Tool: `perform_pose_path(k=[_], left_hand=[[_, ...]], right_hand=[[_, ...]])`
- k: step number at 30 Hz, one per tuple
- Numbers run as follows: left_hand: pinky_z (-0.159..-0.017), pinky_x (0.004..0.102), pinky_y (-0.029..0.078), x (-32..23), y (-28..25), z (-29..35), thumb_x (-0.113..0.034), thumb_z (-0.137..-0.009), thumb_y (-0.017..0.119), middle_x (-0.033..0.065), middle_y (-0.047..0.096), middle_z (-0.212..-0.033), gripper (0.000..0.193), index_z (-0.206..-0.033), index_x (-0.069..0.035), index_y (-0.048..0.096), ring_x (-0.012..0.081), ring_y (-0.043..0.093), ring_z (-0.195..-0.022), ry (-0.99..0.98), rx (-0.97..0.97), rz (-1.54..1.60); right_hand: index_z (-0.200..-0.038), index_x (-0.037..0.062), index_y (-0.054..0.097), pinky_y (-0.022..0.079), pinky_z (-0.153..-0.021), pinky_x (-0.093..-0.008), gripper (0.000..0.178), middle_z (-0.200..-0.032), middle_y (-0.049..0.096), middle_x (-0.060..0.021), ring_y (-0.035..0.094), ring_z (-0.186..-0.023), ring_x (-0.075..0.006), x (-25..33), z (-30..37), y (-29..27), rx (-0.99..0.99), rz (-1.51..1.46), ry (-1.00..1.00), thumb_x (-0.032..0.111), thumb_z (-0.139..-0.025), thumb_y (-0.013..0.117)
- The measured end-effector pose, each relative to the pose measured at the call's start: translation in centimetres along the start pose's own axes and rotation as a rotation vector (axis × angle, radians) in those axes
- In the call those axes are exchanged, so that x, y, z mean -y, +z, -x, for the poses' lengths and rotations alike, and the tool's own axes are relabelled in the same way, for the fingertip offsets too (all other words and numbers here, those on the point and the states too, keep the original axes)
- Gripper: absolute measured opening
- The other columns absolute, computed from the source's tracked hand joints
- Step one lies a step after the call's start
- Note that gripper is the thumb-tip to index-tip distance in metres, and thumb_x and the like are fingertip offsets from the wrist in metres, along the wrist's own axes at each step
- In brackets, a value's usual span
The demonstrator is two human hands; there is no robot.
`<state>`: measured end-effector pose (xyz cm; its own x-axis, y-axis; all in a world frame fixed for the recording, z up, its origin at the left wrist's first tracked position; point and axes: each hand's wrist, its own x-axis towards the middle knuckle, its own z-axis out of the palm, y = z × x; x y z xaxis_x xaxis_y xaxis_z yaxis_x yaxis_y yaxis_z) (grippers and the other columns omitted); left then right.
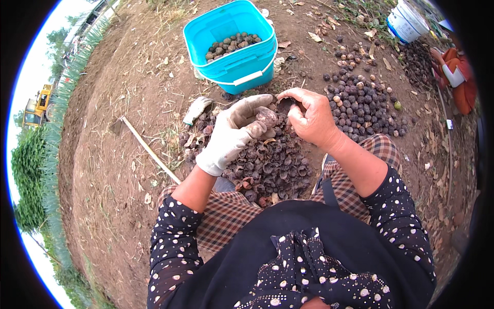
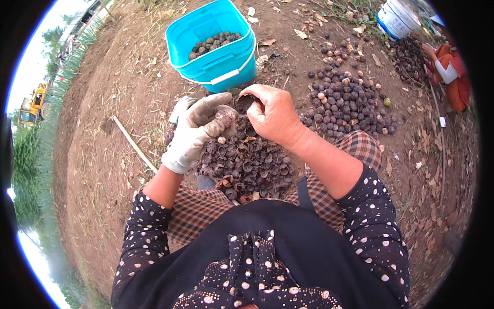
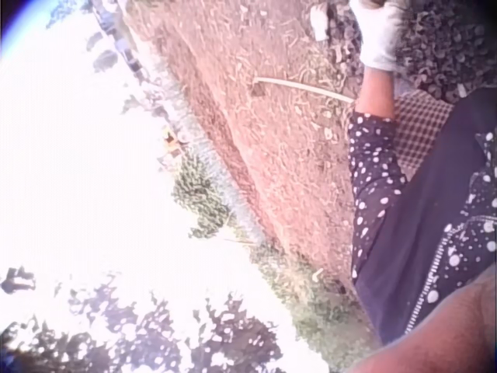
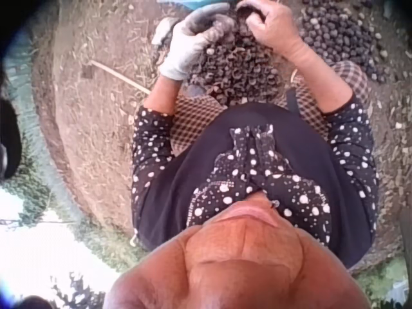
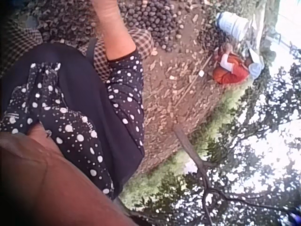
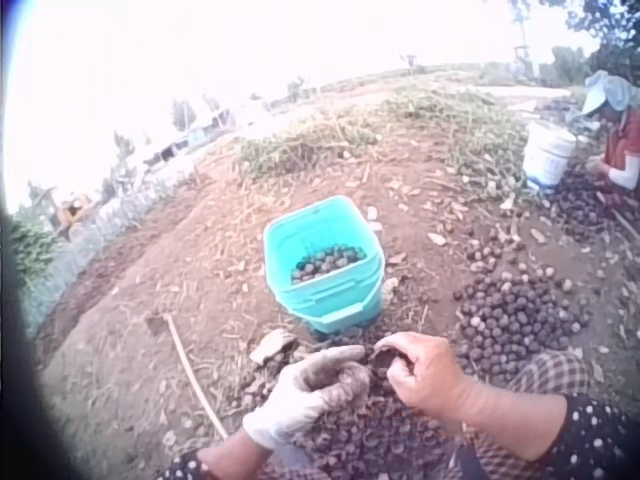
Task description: The person sits on the ground and peels the husks off dark brown nuts by hand, placing the peeled nuts into a blue bucket. The husks are discarded on the ground.
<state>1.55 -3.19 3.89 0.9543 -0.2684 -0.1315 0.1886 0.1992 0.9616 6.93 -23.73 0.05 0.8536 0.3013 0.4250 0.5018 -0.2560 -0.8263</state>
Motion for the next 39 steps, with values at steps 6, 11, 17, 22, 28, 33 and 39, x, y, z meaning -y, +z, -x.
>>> perform_pose_path(k=[6, 11, 17, 22, 28, 33, 39], left_hand=[[-0.078, 0.0313, 0.059, 0.3, -1.4, -0.4, -0.027, -0.079, 0.084, 0.0147, 0.061, -0.130, 0.082, -0.147, -0.001, 0.045, 0.0238, 0.068, -0.102, 0.083, 0.091, 0.181], [-0.067, 0.0282, 0.055, 2.9, -2.6, -1.2, -0.045, -0.098, 0.064, 0.0096, 0.064, -0.117, 0.067, -0.145, -0.001, 0.044, 0.0207, 0.066, -0.097, -0.115, 0.079, 0.461], [-0.066, 0.0292, 0.051, 4.5, -3.6, -2.7, -0.042, -0.104, 0.056, 0.0061, 0.067, -0.096, 0.047, -0.126, -0.001, 0.058, 0.0184, 0.064, -0.085, -0.255, -0.201, 0.477], [-0.079, 0.0429, 0.060, 4.5, -8.4, -7.5, -0.029, -0.099, 0.067, 0.0142, 0.064, -0.095, 0.036, -0.111, 0.004, 0.056, 0.0377, 0.066, -0.102, -0.138, -0.396, 0.476], [-0.090, 0.0439, 0.059, -4.9, -11.0, -18.0, -0.037, -0.099, 0.065, 0.0314, 0.051, -0.134, 0.068, -0.143, 0.005, 0.033, 0.0404, 0.062, -0.116, 0.181, -0.409, 0.088], [-0.091, 0.0323, 0.054, -0.7, -14.8, -20.9, -0.037, -0.098, 0.068, 0.0119, 0.070, -0.116, 0.045, -0.122, 0.001, 0.065, 0.0196, 0.067, -0.102, 0.172, -0.380, -1.005], [-0.092, 0.0435, 0.052, 1.2, -14.2, -25.5, -0.049, -0.093, 0.065, 0.0173, 0.069, -0.110, 0.044, -0.112, -0.009, 0.070, 0.0352, 0.067, -0.104, 0.241, -0.177, -1.696]], right_hand=[[-0.119, 0.0040, 0.063, 0.053, -0.091, -0.0477, 0.043, -0.107, 0.061, -0.0178, 0.064, -0.101, -0.0372, -0.7, 0.9, -1.2, 0.454, 0.261, -0.094, 0.008, -0.077, 0.059], [-0.112, 0.0042, 0.065, 0.053, -0.084, -0.0477, 0.035, -0.100, 0.064, -0.0167, 0.066, -0.098, -0.0359, -0.3, 2.4, -0.5, 0.978, 0.709, -0.055, 0.017, -0.079, 0.068], [-0.103, 0.0022, 0.064, 0.055, -0.076, -0.0463, 0.028, -0.096, 0.066, -0.0168, 0.070, -0.088, -0.0336, -0.4, 4.3, 0.7, 1.145, 0.721, -0.156, 0.023, -0.085, 0.069], [-0.101, 0.0012, 0.066, 0.056, -0.076, -0.0468, 0.026, -0.098, 0.066, -0.0190, 0.070, -0.091, -0.0350, -0.2, 5.0, 1.9, 1.288, 0.687, -0.158, 0.018, -0.081, 0.068], [-0.108, 0.0019, 0.062, 0.055, -0.081, -0.0496, 0.034, -0.100, 0.066, -0.0177, 0.069, -0.094, -0.0370, 2.4, 2.5, -3.9, 1.172, 0.580, -0.117, 0.028, -0.088, 0.070], [-0.115, 0.0049, 0.065, 0.054, -0.085, -0.0473, 0.032, -0.103, 0.068, -0.0165, 0.067, -0.099, -0.0364, -0.1, -4.5, -12.3, 0.739, 0.479, -0.141, 0.027, -0.092, 0.067], [-0.117, 0.0048, 0.067, 0.056, -0.084, -0.0403, 0.030, -0.094, 0.073, -0.0136, 0.072, -0.090, -0.0297, -19.7, -4.1, -17.2, 0.518, 0.624, 0.419, 0.020, -0.090, 0.069]])
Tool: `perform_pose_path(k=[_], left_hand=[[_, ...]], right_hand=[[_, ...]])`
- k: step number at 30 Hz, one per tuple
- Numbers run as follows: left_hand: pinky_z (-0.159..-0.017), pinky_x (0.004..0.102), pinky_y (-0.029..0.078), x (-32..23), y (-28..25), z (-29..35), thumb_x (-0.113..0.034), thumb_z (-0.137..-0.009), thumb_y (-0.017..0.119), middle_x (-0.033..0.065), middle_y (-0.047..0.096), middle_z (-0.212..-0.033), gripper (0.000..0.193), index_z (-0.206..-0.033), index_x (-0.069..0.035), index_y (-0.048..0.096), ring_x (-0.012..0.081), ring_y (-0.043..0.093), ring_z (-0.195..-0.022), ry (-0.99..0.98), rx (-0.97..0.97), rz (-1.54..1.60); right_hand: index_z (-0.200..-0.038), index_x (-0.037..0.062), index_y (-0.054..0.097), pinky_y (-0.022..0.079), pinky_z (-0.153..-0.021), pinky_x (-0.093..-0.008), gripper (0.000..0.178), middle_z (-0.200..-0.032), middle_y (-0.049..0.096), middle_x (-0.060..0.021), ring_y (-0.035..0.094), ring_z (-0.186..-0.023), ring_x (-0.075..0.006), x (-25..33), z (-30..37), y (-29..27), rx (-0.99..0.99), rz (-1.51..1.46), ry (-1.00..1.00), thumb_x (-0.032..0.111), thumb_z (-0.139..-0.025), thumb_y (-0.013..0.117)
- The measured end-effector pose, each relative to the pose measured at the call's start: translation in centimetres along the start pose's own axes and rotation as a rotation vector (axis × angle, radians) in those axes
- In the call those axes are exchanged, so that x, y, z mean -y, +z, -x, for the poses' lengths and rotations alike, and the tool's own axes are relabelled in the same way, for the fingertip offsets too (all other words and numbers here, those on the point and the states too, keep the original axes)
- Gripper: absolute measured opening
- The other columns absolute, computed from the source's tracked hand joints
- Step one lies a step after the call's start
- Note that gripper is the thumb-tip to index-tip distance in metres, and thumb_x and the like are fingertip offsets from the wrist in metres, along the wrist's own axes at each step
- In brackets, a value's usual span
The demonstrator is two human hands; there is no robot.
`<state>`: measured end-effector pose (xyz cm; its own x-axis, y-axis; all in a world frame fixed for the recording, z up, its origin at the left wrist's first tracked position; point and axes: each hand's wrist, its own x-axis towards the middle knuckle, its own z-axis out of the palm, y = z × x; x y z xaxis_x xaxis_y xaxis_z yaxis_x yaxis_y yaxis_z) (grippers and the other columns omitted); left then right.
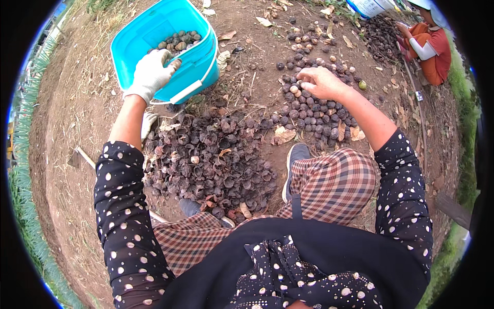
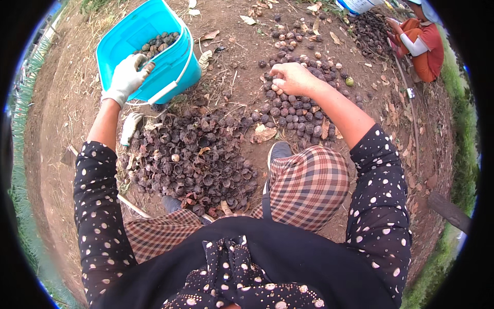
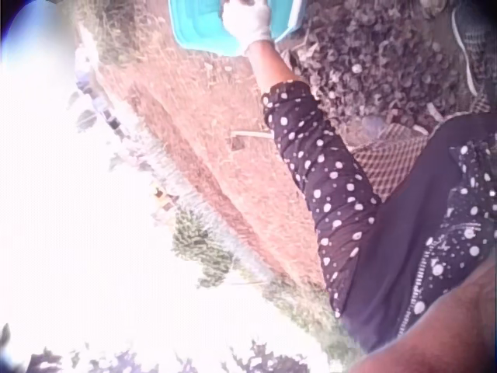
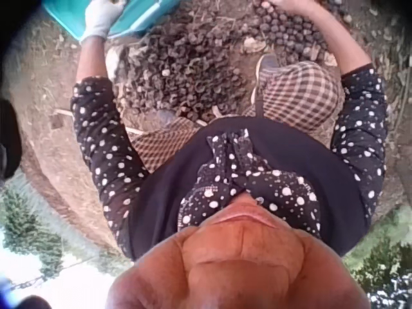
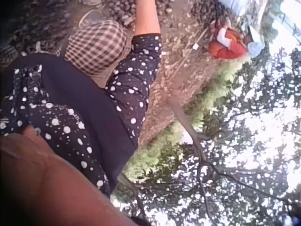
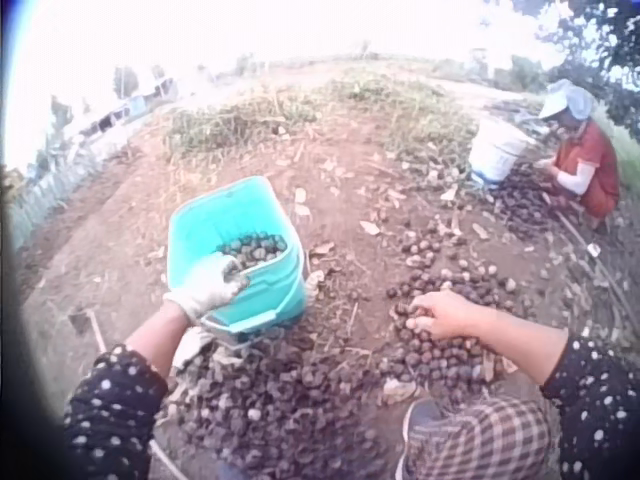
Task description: The person sits on the ground and peels the husks off dark brown nuts by hand, placing the peeled nuts into a blue bucket. The husks are discarded on the ground.
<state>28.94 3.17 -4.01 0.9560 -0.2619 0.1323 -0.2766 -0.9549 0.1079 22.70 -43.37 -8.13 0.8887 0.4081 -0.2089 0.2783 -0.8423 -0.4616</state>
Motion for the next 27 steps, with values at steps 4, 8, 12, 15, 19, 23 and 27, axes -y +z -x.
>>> perform_pose_path(k=[4, 8, 12, 15, 19, 23, 27], left_hand=[[-0.091, 0.0454, 0.052, 1.1, 2.4, -0.3, -0.046, -0.093, 0.066, 0.0175, 0.069, -0.109, 0.042, -0.117, -0.011, 0.065, 0.0349, 0.067, -0.104, 0.006, 0.136, 0.099], [-0.088, 0.0406, 0.053, 0.2, 3.7, 0.2, -0.043, -0.093, 0.066, 0.0063, 0.070, -0.108, 0.035, -0.118, -0.019, 0.065, 0.0282, 0.068, -0.099, -0.034, -0.008, 0.081], [-0.085, 0.0368, 0.054, 0.4, 4.2, 0.4, -0.042, -0.091, 0.070, 0.0037, 0.070, -0.107, 0.036, -0.120, -0.021, 0.066, 0.0259, 0.069, -0.095, -0.034, -0.081, 0.059], [-0.084, 0.0352, 0.055, 0.7, 4.6, 0.2, -0.040, -0.090, 0.072, 0.0039, 0.071, -0.107, 0.038, -0.121, -0.020, 0.066, 0.0254, 0.070, -0.094, -0.005, -0.155, 0.052], [-0.083, 0.0336, 0.056, 0.9, 4.7, 0.4, -0.035, -0.088, 0.074, 0.0045, 0.072, -0.106, 0.037, -0.121, -0.019, 0.067, 0.0245, 0.071, -0.093, -0.007, -0.174, 0.080], [-0.083, 0.0339, 0.056, 0.9, 4.8, 0.0, -0.035, -0.087, 0.075, 0.0049, 0.072, -0.107, 0.038, -0.121, -0.018, 0.068, 0.0246, 0.071, -0.094, 0.000, -0.164, 0.068], [-0.084, 0.0341, 0.056, 1.1, 5.1, 0.0, -0.035, -0.087, 0.075, 0.0052, 0.072, -0.108, 0.040, -0.122, -0.017, 0.068, 0.0250, 0.071, -0.095, 0.007, -0.185, 0.044]], right_hand=[[-0.123, 0.0113, 0.065, 0.053, -0.092, -0.0470, 0.035, -0.107, 0.070, -0.0182, 0.067, -0.106, -0.0376, -8.8, -4.0, 9.2, -0.041, 0.167, 0.090, 0.028, -0.092, 0.065], [-0.128, 0.0141, 0.060, 0.053, -0.094, -0.0466, 0.042, -0.122, 0.065, -0.0190, 0.064, -0.110, -0.0405, -12.2, -6.8, 14.7, 0.013, 0.184, 0.192, 0.013, -0.086, 0.066], [-0.125, 0.0133, 0.055, 0.054, -0.089, -0.0480, 0.043, -0.121, 0.063, -0.0222, 0.066, -0.107, -0.0401, -13.1, -9.0, 16.6, 0.217, 0.277, 0.299, 0.007, -0.084, 0.065], [-0.120, 0.0085, 0.050, 0.059, -0.077, -0.0438, 0.041, -0.111, 0.063, -0.0264, 0.070, -0.098, -0.0365, -13.7, -9.7, 18.6, 0.160, 0.476, 0.253, 0.004, -0.082, 0.065], [-0.120, 0.0075, 0.053, 0.060, -0.073, -0.0435, 0.025, -0.111, 0.064, -0.0246, 0.072, -0.090, -0.0377, -14.1, -9.9, 20.6, 0.189, 0.596, 0.262, 0.007, -0.095, 0.052], [-0.116, 0.0104, 0.054, 0.058, -0.078, -0.0450, 0.023, -0.107, 0.064, -0.0208, 0.071, -0.092, -0.0373, -14.9, -9.4, 21.0, 0.126, 0.527, 0.247, 0.011, -0.093, 0.056], [-0.109, 0.0133, 0.061, 0.056, -0.069, -0.0446, 0.023, -0.094, 0.069, -0.0138, 0.071, -0.084, -0.0280, -14.4, -8.3, 20.1, -0.086, 0.342, 0.295, 0.016, -0.087, 0.067]])
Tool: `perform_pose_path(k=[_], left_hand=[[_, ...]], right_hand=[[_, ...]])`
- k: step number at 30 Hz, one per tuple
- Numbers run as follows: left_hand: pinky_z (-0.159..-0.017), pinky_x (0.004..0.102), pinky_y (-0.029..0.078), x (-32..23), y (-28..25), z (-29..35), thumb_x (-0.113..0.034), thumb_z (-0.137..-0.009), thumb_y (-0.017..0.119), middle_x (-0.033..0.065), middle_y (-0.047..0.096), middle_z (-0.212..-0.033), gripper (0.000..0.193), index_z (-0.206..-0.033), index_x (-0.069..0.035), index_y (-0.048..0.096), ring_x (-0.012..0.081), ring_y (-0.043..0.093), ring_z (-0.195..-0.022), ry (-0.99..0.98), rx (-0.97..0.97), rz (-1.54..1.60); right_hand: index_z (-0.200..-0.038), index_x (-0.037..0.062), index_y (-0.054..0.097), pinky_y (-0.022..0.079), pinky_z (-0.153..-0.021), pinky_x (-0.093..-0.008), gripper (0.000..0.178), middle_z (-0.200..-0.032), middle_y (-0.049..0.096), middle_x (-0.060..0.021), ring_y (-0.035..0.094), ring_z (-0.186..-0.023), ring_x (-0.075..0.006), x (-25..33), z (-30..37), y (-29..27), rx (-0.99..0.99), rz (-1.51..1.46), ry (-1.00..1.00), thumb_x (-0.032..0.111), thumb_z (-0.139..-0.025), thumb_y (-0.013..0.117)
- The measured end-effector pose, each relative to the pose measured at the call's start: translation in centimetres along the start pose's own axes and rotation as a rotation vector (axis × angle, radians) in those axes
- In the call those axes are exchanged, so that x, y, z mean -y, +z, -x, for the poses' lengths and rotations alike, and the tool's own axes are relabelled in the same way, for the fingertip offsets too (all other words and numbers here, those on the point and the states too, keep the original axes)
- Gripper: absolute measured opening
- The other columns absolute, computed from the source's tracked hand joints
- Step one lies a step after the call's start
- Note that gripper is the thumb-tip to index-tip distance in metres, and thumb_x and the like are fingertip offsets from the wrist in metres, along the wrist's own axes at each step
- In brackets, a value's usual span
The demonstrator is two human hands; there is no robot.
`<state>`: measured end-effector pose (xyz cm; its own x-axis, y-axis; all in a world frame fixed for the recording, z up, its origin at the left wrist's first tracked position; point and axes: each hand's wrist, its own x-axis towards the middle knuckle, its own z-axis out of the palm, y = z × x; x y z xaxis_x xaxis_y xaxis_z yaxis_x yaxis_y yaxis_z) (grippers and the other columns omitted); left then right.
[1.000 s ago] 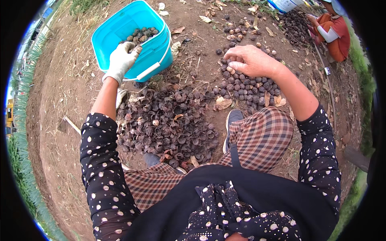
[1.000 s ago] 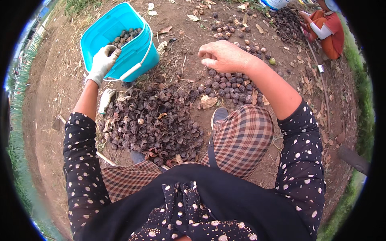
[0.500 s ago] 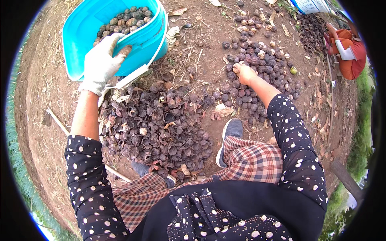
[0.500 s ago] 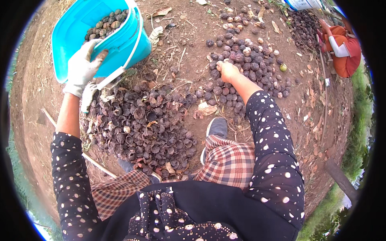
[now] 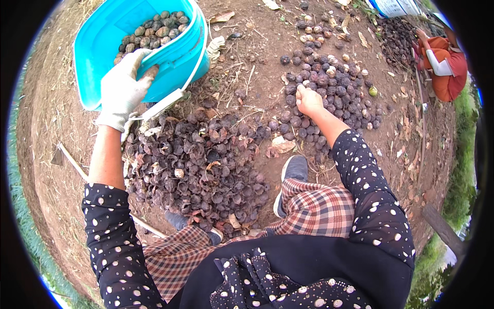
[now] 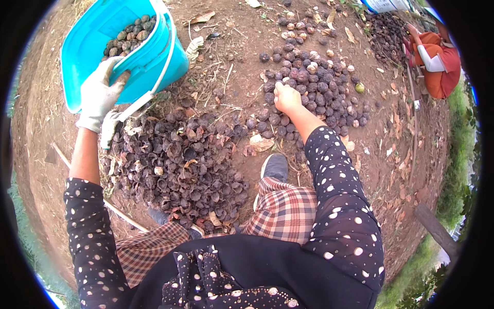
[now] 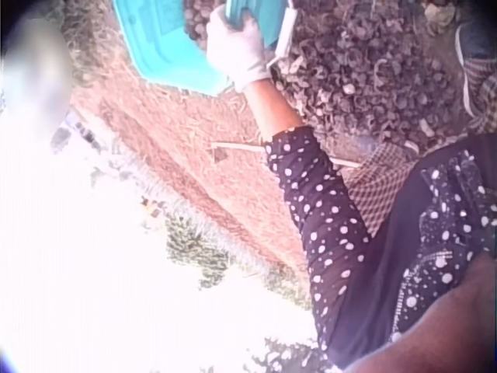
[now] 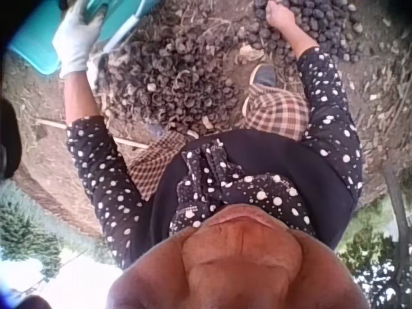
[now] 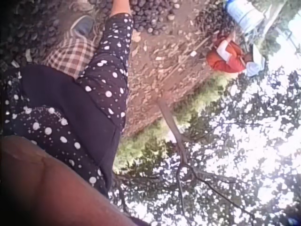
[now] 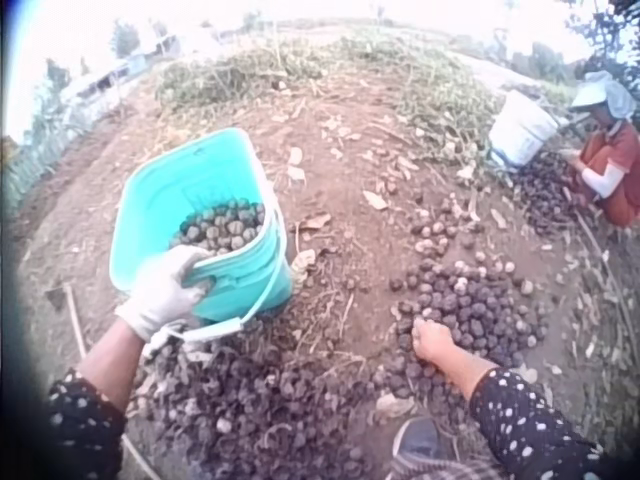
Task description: The person sits on the ground and peels the husks off dark brown nuts by hand, placing the peeled nuts into a blue bucket. The husks are discarded on the ground.
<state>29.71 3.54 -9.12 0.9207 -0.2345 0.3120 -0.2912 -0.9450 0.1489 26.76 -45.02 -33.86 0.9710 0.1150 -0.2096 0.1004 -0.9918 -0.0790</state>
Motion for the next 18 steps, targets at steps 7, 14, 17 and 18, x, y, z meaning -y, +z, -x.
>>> perform_pose_path(k=[7, 14, 17, 18], left_hand=[[-0.086, 0.0338, 0.056, 0.2, 0.3, 0.1, -0.034, -0.086, 0.076, 0.0051, 0.072, -0.109, 0.041, -0.122, -0.017, 0.068, 0.0249, 0.071, -0.096, 0.004, -0.029, 0.000], [-0.086, 0.0337, 0.056, -0.1, -0.1, 0.2, -0.033, -0.085, 0.076, 0.0048, 0.073, -0.110, 0.039, -0.121, -0.019, 0.069, 0.0249, 0.071, -0.097, -0.055, 0.022, 0.016], [-0.086, 0.0338, 0.056, 0.6, 0.7, -0.2, -0.033, -0.085, 0.077, 0.0051, 0.073, -0.110, 0.039, -0.121, -0.020, 0.069, 0.0251, 0.071, -0.097, -0.055, 0.007, -0.011], [-0.086, 0.0338, 0.056, 0.7, 0.6, 0.0, -0.033, -0.085, 0.077, 0.0052, 0.073, -0.109, 0.039, -0.121, -0.021, 0.069, 0.0251, 0.071, -0.097, -0.058, 0.011, -0.026]], right_hand=[[-0.095, 0.0086, 0.062, 0.054, -0.069, -0.0402, 0.018, -0.086, 0.065, -0.0066, 0.062, -0.069, -0.0176, -3.8, 2.7, -0.9, 0.422, -2.258, 0.230, 0.026, -0.091, 0.065], [-0.127, 0.0033, 0.061, 0.063, -0.078, -0.0482, 0.059, -0.114, 0.070, -0.0247, 0.069, -0.109, -0.0415, -6.3, 0.9, -4.0, 0.349, -2.498, 0.025, 0.055, -0.102, 0.049], [-0.114, 0.0034, 0.069, 0.060, -0.088, -0.0534, 0.050, -0.109, 0.072, -0.0220, 0.068, -0.110, -0.0423, -7.7, -3.3, -4.4, 0.303, -2.551, -0.074, 0.049, -0.103, 0.053], [-0.116, 0.0044, 0.069, 0.057, -0.094, -0.0553, 0.044, -0.109, 0.073, -0.0203, 0.068, -0.110, -0.0415, -7.0, -4.4, -5.4, 0.282, -2.526, -0.070, 0.044, -0.103, 0.054]])
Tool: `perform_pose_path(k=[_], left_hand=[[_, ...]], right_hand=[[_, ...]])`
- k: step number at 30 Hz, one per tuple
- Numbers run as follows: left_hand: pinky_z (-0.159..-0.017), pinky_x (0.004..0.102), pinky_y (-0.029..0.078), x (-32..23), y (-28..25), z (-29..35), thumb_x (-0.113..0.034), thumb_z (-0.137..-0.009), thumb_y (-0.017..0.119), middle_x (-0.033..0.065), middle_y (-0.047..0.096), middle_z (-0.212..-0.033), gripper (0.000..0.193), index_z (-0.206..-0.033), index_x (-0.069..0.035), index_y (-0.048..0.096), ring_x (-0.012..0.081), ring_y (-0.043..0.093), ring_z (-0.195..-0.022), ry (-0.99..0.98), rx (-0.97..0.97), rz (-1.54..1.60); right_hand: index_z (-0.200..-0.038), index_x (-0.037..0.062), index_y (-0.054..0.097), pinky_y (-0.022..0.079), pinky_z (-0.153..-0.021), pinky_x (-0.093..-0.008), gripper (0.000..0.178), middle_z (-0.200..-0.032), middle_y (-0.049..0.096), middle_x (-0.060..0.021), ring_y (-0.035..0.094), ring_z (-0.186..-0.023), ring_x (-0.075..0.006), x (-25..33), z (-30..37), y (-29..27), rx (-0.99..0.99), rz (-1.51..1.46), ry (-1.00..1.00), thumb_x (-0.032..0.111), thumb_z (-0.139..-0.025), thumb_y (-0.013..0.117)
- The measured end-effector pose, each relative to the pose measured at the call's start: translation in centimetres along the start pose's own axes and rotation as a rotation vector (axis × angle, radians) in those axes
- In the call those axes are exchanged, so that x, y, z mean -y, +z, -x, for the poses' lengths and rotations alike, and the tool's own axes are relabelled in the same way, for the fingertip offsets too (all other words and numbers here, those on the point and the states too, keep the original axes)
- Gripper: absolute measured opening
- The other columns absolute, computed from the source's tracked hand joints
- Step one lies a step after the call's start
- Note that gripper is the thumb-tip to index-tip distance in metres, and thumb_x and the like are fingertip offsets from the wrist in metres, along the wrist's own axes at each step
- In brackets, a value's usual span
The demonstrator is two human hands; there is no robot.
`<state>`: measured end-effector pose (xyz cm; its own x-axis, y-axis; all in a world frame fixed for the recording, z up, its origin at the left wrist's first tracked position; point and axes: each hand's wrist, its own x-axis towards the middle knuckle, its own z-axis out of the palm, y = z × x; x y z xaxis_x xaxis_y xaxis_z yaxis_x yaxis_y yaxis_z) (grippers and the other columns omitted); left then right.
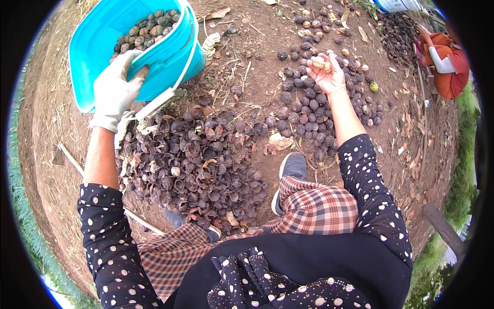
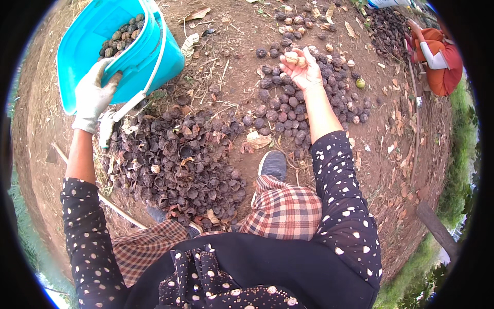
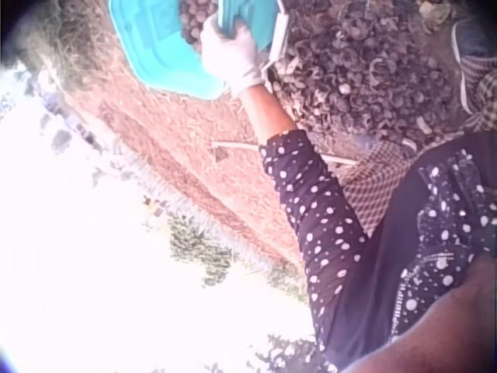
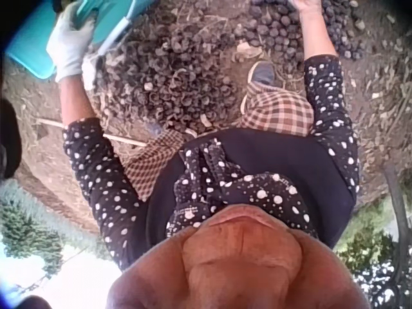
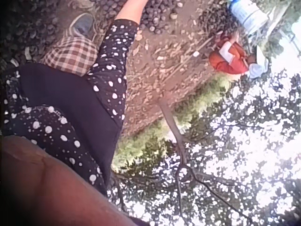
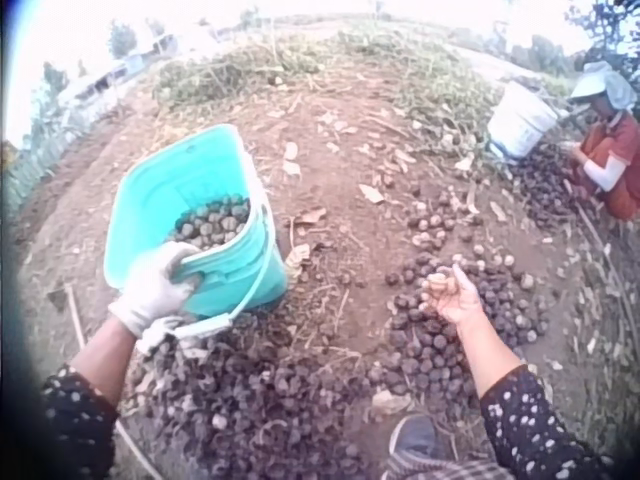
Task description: The person sits on the ground and peels the husks off dark brown nuts by hand, placing the peeled nuts into a blue bucket. The husks are discarded on the ground.
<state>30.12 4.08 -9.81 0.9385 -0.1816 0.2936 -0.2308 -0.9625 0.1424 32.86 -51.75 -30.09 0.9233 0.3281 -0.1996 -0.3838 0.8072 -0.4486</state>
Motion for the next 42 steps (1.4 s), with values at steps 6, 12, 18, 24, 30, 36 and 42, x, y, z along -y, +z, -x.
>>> perform_pose_path(k=[6, 12, 18, 24, 30, 36, 42], left_hand=[[-0.086, 0.0340, 0.056, -0.7, -0.6, -0.1, -0.033, -0.086, 0.076, 0.0051, 0.073, -0.108, 0.037, -0.120, -0.021, 0.069, 0.0251, 0.071, -0.097, -0.015, 0.016, 0.007], [-0.086, 0.0328, 0.056, -0.3, -0.3, 0.0, -0.034, -0.087, 0.075, 0.0028, 0.072, -0.113, 0.039, -0.123, -0.022, 0.068, 0.0248, 0.071, -0.099, -0.030, 0.039, -0.017], [-0.086, 0.0323, 0.056, 0.1, -0.3, 0.0, -0.037, -0.089, 0.073, 0.0024, 0.072, -0.116, 0.039, -0.124, -0.022, 0.068, 0.0232, 0.071, -0.100, -0.021, 0.060, -0.041], [-0.086, 0.0322, 0.056, 0.0, -0.2, -0.1, -0.037, -0.089, 0.073, 0.0030, 0.073, -0.112, 0.039, -0.124, -0.022, 0.068, 0.0230, 0.072, -0.098, -0.023, 0.045, -0.020], [-0.085, 0.0326, 0.056, 0.0, -0.6, 0.0, -0.037, -0.088, 0.074, 0.0032, 0.073, -0.112, 0.039, -0.124, -0.022, 0.068, 0.0234, 0.072, -0.097, -0.028, 0.049, -0.048], [-0.088, 0.0335, 0.055, -1.0, -1.4, 0.2, -0.035, -0.086, 0.075, 0.0039, 0.072, -0.113, 0.040, -0.122, -0.020, 0.068, 0.0245, 0.071, -0.100, -0.045, 0.073, 0.012], [-0.099, 0.0406, 0.051, -1.4, -3.9, 1.0, -0.038, -0.082, 0.079, 0.0135, 0.059, -0.132, 0.065, -0.137, -0.011, 0.056, 0.0302, 0.065, -0.114, 0.040, -0.017, 0.210]], right_hand=[[-0.118, 0.0067, 0.066, 0.057, -0.093, -0.0545, 0.023, -0.123, 0.068, -0.0180, 0.068, -0.111, -0.0359, -0.1, -4.0, 1.8, -0.070, 0.153, -0.129, 0.016, -0.097, 0.066], [-0.122, 0.0069, 0.059, 0.059, -0.092, -0.0516, 0.030, -0.126, 0.066, -0.0178, 0.065, -0.119, -0.0370, -2.3, -2.5, 0.7, -0.315, 0.258, -0.058, 0.002, -0.093, 0.067], [-0.116, 0.0075, 0.067, 0.056, -0.096, -0.0526, 0.030, -0.132, 0.065, -0.0158, 0.065, -0.119, -0.0313, -5.9, 1.8, 1.0, -0.111, 0.249, 0.252, -0.002, -0.088, 0.066], [-0.104, 0.0070, 0.075, 0.053, -0.069, -0.0296, 0.023, -0.083, 0.071, -0.0023, 0.065, -0.076, -0.0126, -8.6, 4.9, 1.2, -0.278, 1.402, 0.327, 0.006, -0.081, 0.074], [-0.132, 0.0202, 0.059, 0.054, -0.093, -0.0448, 0.055, -0.110, 0.067, -0.0142, 0.062, -0.110, -0.0365, -13.1, 9.0, 2.1, -0.014, 2.679, 0.467, 0.016, -0.080, 0.076], [-0.121, 0.0124, 0.068, 0.049, -0.065, -0.0345, 0.050, -0.076, 0.061, -0.0031, 0.059, -0.070, -0.0186, -10.4, 9.7, 3.0, -0.300, 1.945, 0.185, 0.025, -0.077, 0.087], [-0.107, 0.0026, 0.073, 0.042, -0.059, -0.0241, 0.038, -0.079, 0.060, 0.0067, 0.050, -0.069, -0.0050, -8.5, 8.9, 18.0, -0.234, 1.167, -0.009, 0.034, -0.086, 0.082]])
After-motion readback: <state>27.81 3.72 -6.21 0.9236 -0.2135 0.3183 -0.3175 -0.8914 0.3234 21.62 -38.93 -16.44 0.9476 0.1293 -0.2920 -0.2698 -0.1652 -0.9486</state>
